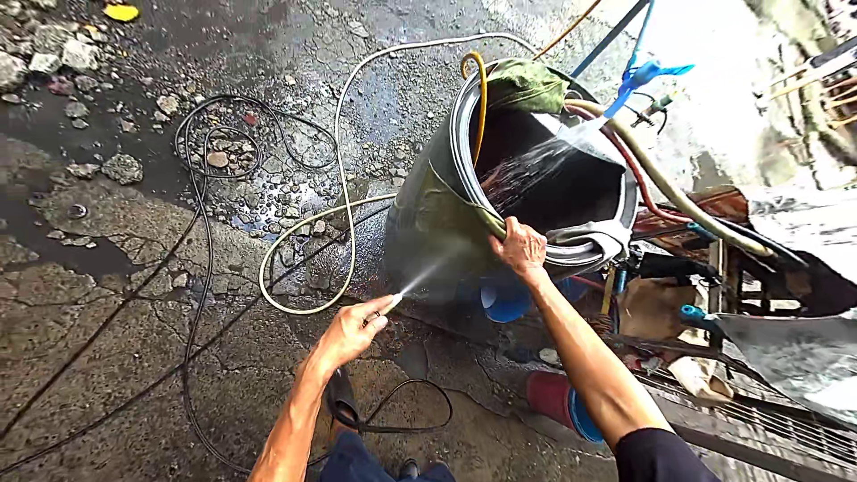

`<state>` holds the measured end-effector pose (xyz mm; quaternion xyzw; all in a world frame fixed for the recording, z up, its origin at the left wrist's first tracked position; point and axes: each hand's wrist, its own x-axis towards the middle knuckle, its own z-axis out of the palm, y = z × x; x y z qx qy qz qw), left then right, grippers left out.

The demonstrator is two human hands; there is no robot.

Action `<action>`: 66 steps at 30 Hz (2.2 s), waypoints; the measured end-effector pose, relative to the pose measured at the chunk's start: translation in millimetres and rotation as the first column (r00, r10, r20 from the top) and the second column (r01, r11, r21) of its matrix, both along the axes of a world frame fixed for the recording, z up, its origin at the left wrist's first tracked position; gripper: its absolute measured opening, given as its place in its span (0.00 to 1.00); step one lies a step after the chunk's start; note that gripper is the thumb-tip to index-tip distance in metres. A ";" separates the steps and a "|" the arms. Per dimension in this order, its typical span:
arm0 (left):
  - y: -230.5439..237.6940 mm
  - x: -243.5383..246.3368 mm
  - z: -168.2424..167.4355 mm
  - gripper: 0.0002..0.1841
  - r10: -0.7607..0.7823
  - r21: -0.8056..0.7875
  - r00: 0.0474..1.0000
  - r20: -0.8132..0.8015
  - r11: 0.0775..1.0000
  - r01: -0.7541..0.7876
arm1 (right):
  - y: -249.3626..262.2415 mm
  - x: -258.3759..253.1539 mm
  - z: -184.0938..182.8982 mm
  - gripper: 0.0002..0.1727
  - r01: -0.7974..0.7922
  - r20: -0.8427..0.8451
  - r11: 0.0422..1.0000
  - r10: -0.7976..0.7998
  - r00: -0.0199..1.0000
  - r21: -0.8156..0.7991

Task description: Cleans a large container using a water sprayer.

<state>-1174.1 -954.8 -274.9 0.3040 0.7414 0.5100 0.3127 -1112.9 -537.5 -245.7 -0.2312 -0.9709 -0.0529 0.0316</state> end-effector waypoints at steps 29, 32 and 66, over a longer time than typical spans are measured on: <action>327.5 388.6 35.9 0.23 0.653 -0.077 0.666 0.361 0.733 -0.676 | -36.5 474.0 -71.5 0.25 -0.234 -0.215 0.361 0.095 0.972 -0.903; 378.9 416.0 15.3 0.20 0.666 -0.150 0.627 0.404 0.725 -0.673 | -5.1 511.9 -88.6 0.25 -0.326 -0.325 0.266 0.048 0.944 -0.907; 825.3 997.6 159.4 0.17 -0.677 0.124 0.539 -0.501 0.560 0.819 | 199.1 999.0 -119.8 0.33 0.521 0.259 0.243 -0.653 0.712 -0.818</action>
